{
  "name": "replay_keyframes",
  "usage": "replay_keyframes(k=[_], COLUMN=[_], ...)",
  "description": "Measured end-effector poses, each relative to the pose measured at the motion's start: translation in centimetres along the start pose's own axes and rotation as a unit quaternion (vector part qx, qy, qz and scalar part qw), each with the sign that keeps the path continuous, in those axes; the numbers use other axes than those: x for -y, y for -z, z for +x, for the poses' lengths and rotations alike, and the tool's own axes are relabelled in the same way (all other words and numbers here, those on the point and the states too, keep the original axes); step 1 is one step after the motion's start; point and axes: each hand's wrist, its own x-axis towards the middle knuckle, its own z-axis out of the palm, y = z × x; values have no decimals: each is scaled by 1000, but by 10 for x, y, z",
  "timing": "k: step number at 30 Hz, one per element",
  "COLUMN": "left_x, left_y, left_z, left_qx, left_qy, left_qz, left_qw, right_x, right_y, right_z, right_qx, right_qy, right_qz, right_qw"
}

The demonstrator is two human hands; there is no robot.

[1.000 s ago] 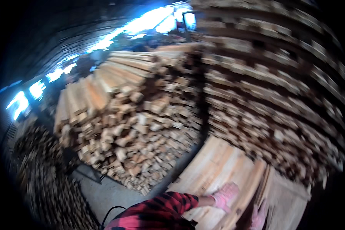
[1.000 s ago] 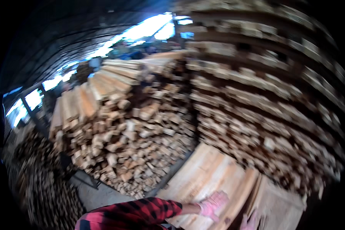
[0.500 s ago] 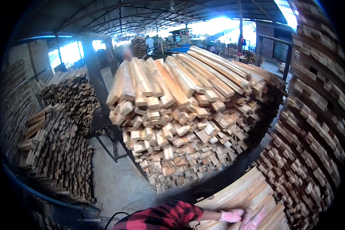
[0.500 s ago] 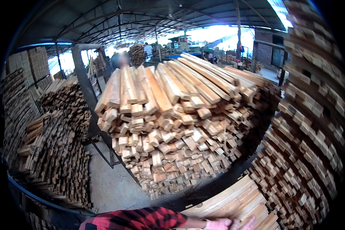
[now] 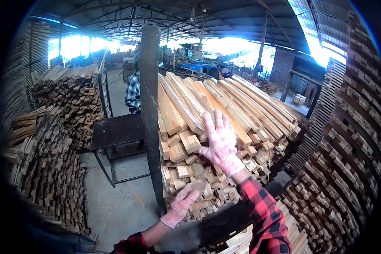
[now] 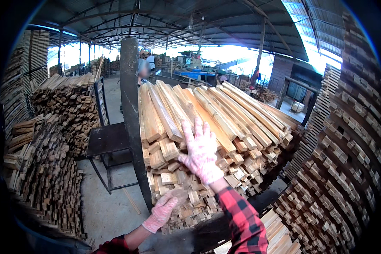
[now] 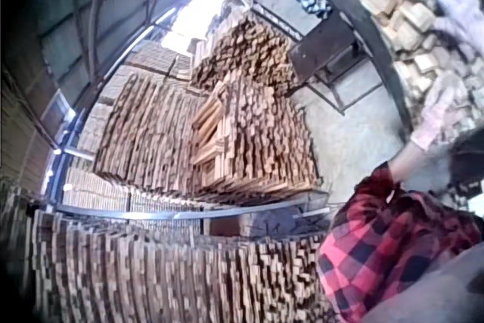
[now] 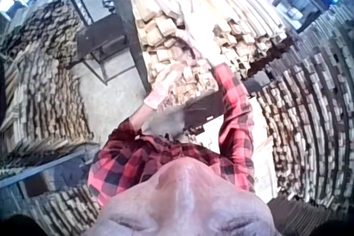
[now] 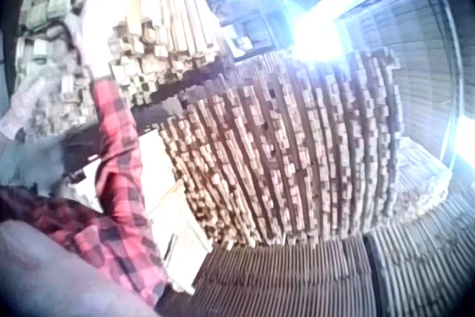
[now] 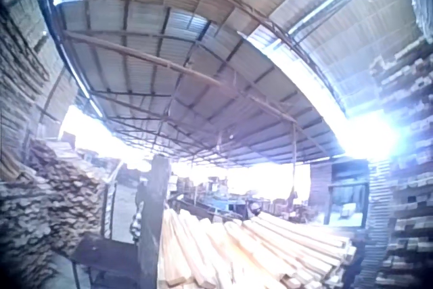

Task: The person takes several wood slats at a time from a large pile and stacks them neatly onto a wooden pallet.

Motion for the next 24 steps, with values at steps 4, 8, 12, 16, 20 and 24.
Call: replay_keyframes(k=[4,8,12,16,20,24], left_x=[-47,-60,-50,-57,-47,-29], left_y=[32,26,13,-7,-43,-46], left_z=[0,14,42,66,92,104], left_qx=[45,110,120,149,126,161], left_qy=[-23,-6,-23,-60,16,51], left_qz=[4,-29,-78,-144,-268,-287], left_qw=[999,993,990,976,955,943], right_x=[-11,-41,-74,-22,-47,-25], right_y=[-4,22,15,-12,-17,-16], right_z=[55,64,75,60,39,35], right_qx=[215,224,118,158,105,70], right_qy=[56,35,27,29,17,-17], right_qz=[30,76,215,100,159,117], right_qw=[975,971,969,982,982,990])
